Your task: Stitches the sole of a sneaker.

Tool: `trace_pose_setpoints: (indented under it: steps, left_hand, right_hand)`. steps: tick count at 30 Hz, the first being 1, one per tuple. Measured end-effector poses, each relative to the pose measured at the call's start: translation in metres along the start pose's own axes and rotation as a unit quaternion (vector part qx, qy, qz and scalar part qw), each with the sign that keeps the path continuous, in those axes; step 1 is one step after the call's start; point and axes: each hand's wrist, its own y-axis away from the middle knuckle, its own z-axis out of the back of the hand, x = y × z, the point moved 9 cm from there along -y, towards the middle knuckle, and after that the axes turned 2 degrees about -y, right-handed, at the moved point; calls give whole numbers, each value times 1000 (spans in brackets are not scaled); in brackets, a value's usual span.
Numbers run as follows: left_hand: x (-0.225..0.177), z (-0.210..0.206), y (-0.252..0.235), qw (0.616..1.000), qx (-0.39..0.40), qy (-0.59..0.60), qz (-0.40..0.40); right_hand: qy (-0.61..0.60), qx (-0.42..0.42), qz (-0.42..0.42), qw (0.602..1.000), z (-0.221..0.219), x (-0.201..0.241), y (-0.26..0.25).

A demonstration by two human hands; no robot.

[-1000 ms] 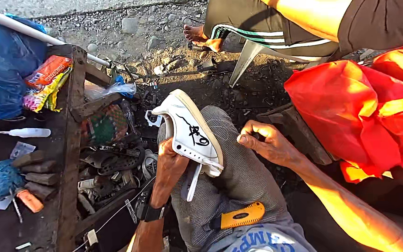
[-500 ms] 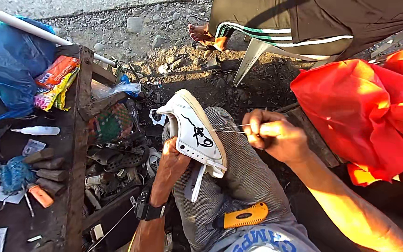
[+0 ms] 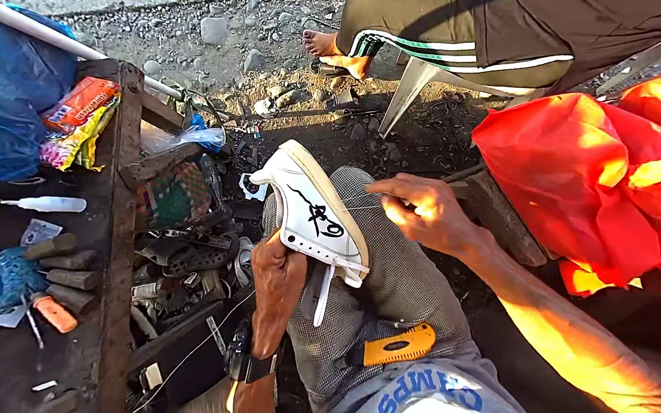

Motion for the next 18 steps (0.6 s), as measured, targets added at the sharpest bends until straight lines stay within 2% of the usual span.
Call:
trace_pose_setpoints:
  steps: [2,5,7,9,11,13,15,16,17,18]
  left_hand:
    - [5,9,6,1000,-3,-21,0]
    - [39,41,22,997,-28,-52,53]
    - [83,68,42,989,-53,-69,121]
    - [130,85,62,975,-54,-70,205]
    - [148,84,68,958,14,-130,256]
    - [120,73,55,958,70,-179,215]
    - [58,65,27,981,16,-159,106]
    - [31,60,15,992,-17,-104,65]
    - [13,51,5,998,-27,-1,50]
    - [6,38,-4,991,-10,120,65]
  right_hand:
    - [-1,26,20,999,-22,5,-10]
    - [-183,90,-6,979,-30,-8,-10]
    - [-281,122,-10,952,-14,-15,5]
    - [-284,143,-44,947,6,-32,28]
    - [-240,150,-88,955,22,-58,56]
    - [-184,156,-140,960,32,-89,85]
    - [-110,167,-214,956,35,-122,112]
    - [-70,177,-258,947,35,-137,126]
    - [-32,186,-304,934,34,-149,137]
    - [8,191,-335,923,33,-158,143]
